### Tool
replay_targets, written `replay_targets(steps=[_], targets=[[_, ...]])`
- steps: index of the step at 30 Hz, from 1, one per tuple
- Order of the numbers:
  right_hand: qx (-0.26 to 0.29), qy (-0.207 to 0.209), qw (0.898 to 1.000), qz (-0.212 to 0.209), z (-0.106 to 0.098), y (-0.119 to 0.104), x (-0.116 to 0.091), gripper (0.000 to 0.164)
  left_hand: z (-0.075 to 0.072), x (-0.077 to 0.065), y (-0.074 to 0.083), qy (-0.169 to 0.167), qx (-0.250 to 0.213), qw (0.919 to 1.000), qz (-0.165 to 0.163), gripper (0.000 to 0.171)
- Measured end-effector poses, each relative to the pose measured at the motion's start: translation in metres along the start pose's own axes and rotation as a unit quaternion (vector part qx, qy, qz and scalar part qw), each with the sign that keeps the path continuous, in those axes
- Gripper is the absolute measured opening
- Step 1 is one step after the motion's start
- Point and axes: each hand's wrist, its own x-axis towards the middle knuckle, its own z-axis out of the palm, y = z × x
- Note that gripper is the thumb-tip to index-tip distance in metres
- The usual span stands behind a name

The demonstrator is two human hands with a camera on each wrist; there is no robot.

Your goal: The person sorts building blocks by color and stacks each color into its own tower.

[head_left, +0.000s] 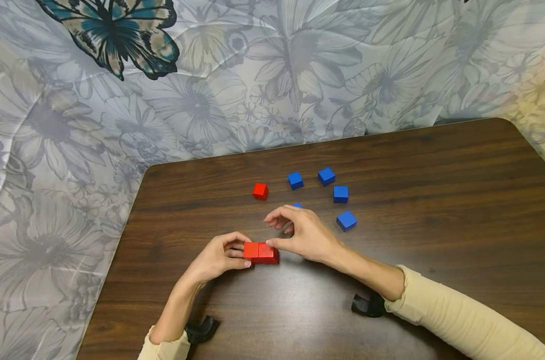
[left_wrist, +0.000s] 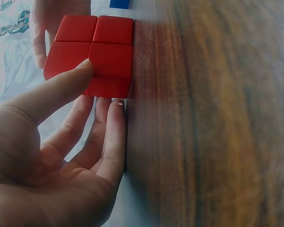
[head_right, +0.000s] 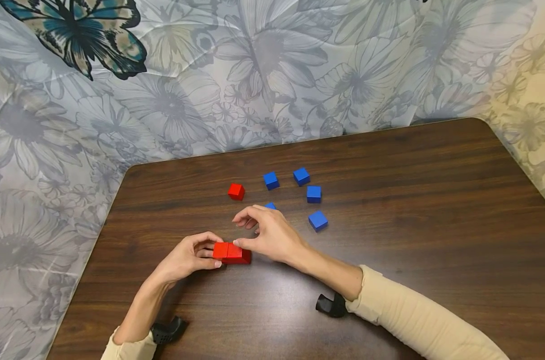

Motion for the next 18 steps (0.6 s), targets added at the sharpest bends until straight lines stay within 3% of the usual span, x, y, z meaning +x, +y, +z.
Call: replay_targets(steps=[18], targets=[[-0.029,0.034,0.999,0.002,-0.017,0.010,0.031,0.036,-0.002,0.001,-0.003,0.000,0.011,0.9999,0.002,0.040]])
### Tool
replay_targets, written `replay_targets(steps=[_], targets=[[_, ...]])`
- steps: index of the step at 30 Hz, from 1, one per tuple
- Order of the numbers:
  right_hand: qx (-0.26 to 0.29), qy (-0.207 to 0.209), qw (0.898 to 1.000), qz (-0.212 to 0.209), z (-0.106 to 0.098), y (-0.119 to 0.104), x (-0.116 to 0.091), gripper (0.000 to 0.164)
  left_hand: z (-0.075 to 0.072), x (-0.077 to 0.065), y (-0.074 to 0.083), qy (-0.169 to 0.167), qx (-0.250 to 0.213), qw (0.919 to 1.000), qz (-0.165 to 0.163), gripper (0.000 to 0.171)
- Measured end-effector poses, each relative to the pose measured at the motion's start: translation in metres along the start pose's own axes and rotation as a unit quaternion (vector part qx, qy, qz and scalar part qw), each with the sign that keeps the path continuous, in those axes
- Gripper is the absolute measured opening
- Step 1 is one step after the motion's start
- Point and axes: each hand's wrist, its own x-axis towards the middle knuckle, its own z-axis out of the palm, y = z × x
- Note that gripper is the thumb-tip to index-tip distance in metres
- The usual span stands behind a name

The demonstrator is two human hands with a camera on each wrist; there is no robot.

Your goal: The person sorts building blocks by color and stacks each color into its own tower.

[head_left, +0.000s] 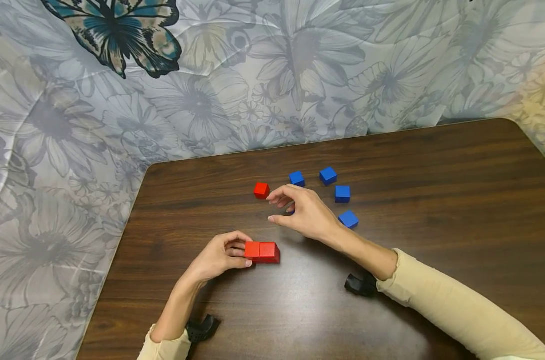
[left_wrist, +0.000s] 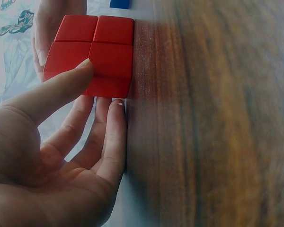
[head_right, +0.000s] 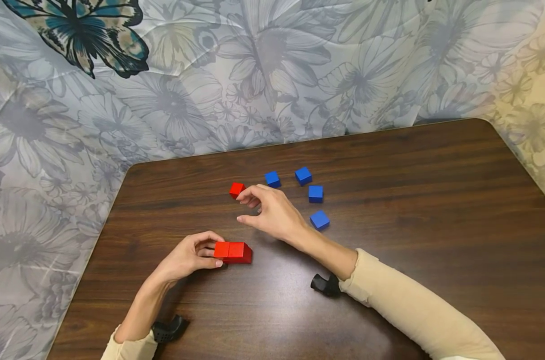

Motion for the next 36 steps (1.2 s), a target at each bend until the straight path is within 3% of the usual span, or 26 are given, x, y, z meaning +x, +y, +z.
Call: replay_targets(steps=[19,36], targets=[[-0.012,0.013,1.000,0.016,-0.004,0.014,0.030,0.039,0.001,-0.001,0.002,-0.002,-0.004,1.0000,-0.003,0.039],[-0.033,0.012,0.997,0.061,0.007,0.022,0.055,0.038,0.000,-0.001,0.000,-0.001,-0.001,1.0000,-0.007,0.040]])
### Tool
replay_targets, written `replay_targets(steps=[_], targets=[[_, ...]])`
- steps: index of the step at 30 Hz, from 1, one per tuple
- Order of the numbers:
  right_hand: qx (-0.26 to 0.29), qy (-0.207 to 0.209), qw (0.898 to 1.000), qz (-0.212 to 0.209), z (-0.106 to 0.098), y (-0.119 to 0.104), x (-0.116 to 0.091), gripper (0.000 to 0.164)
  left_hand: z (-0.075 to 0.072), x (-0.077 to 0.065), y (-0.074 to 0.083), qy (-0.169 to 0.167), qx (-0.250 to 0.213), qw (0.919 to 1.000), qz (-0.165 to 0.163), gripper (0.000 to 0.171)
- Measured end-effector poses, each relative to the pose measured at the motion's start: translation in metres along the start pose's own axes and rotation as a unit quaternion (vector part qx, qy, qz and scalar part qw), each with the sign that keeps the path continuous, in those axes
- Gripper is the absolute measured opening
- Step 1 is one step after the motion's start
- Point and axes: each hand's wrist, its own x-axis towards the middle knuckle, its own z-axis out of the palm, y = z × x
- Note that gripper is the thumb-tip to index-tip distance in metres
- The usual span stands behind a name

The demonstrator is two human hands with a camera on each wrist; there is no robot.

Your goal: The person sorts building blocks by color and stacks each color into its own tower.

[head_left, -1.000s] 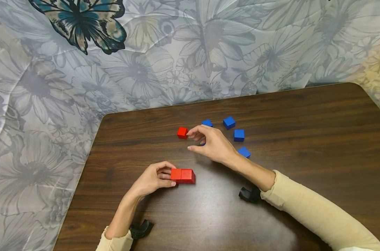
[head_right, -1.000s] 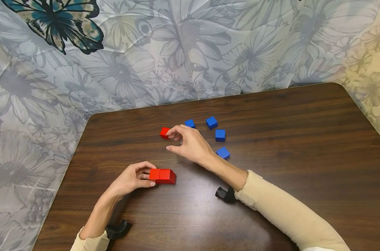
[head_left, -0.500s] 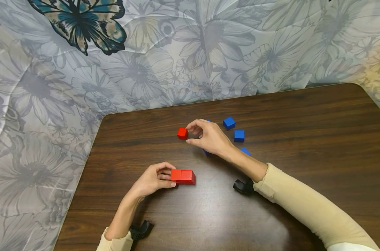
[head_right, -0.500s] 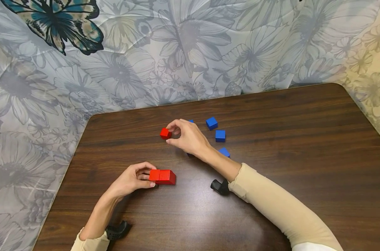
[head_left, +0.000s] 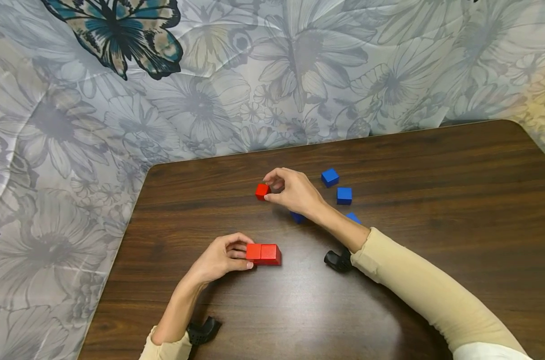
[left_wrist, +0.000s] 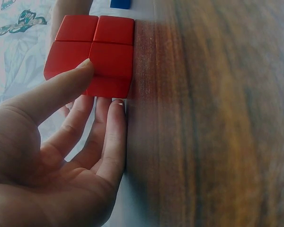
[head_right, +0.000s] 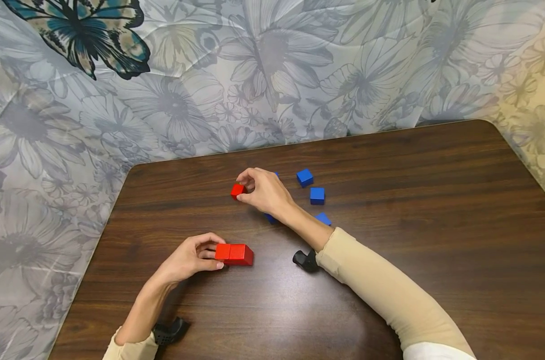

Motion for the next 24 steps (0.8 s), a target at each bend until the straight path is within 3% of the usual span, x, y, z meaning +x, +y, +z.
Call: replay_targets(steps=[10,24], targets=[[0.016,-0.007,1.000,0.020,0.006,0.002,0.008,0.036,0.001,0.001,0.000,0.003,-0.005,1.0000,0.007,0.039],[-0.015,-0.006,0.999,0.041,0.017,0.005,0.012,0.036,0.001,0.002,0.001,-0.001,-0.006,1.0000,0.007,0.039]])
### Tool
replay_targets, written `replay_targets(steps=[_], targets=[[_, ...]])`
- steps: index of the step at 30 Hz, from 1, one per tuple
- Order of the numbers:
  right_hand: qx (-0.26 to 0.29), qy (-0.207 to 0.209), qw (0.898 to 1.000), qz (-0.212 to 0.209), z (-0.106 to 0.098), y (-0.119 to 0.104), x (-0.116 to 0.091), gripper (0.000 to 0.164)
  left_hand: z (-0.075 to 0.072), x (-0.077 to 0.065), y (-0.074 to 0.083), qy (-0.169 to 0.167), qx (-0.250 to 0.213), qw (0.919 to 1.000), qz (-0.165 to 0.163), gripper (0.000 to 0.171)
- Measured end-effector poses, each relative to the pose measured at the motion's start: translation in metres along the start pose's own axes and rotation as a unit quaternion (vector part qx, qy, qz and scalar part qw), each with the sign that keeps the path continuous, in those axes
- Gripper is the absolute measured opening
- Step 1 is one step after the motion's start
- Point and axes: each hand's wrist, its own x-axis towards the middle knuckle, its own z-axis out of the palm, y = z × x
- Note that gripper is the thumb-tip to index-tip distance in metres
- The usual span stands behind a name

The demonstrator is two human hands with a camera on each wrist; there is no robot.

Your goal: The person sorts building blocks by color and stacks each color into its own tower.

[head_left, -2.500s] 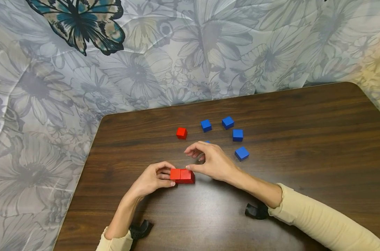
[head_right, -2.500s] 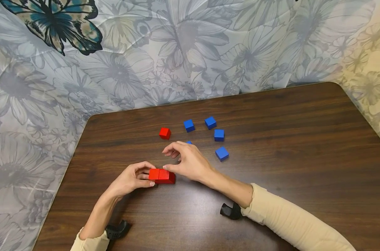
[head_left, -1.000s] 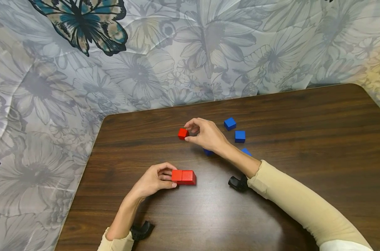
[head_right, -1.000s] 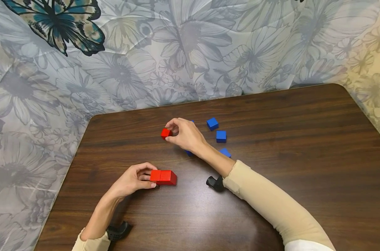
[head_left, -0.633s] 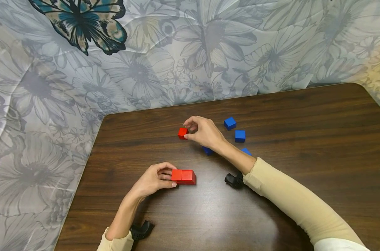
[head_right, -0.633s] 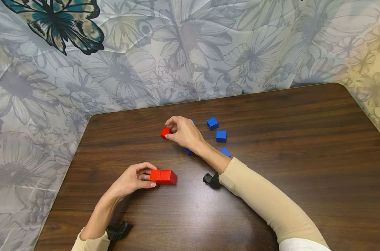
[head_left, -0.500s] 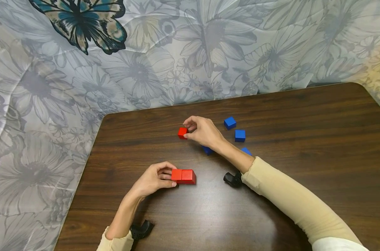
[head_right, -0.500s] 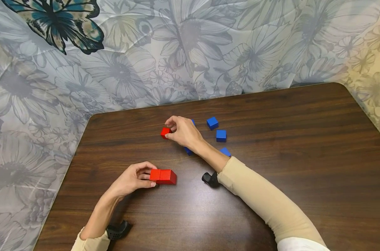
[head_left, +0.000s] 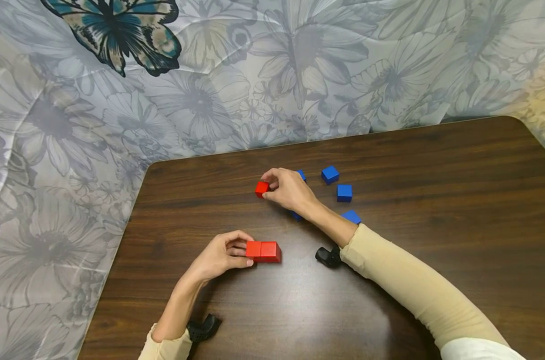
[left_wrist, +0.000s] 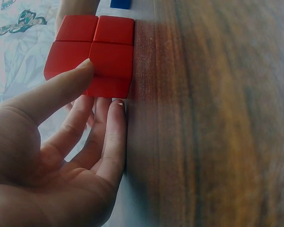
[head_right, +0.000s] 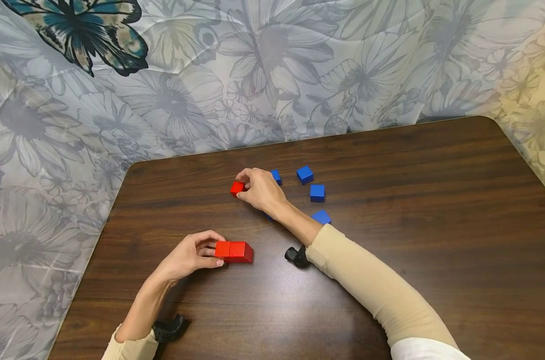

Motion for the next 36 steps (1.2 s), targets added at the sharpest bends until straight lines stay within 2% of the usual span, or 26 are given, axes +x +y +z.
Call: replay_targets(steps=[14,21,36], targets=[[-0.017,-0.009,0.999,0.032,0.0046,0.0013,0.0020,0.035,-0.0010,0.0001,0.0009,0.000,0.006,1.0000,-0.006,0.039],[-0.036,-0.004,0.999,0.033,0.0076,0.0021,0.0035,0.032,-0.0009,-0.0012,0.0010,0.001,0.008,0.9999,-0.012,0.040],[-0.038,-0.001,0.999,0.033,0.0052,0.0011,0.0005,0.031,-0.0005,-0.0019,0.0012,0.002,0.004,0.9999,-0.010,0.039]])
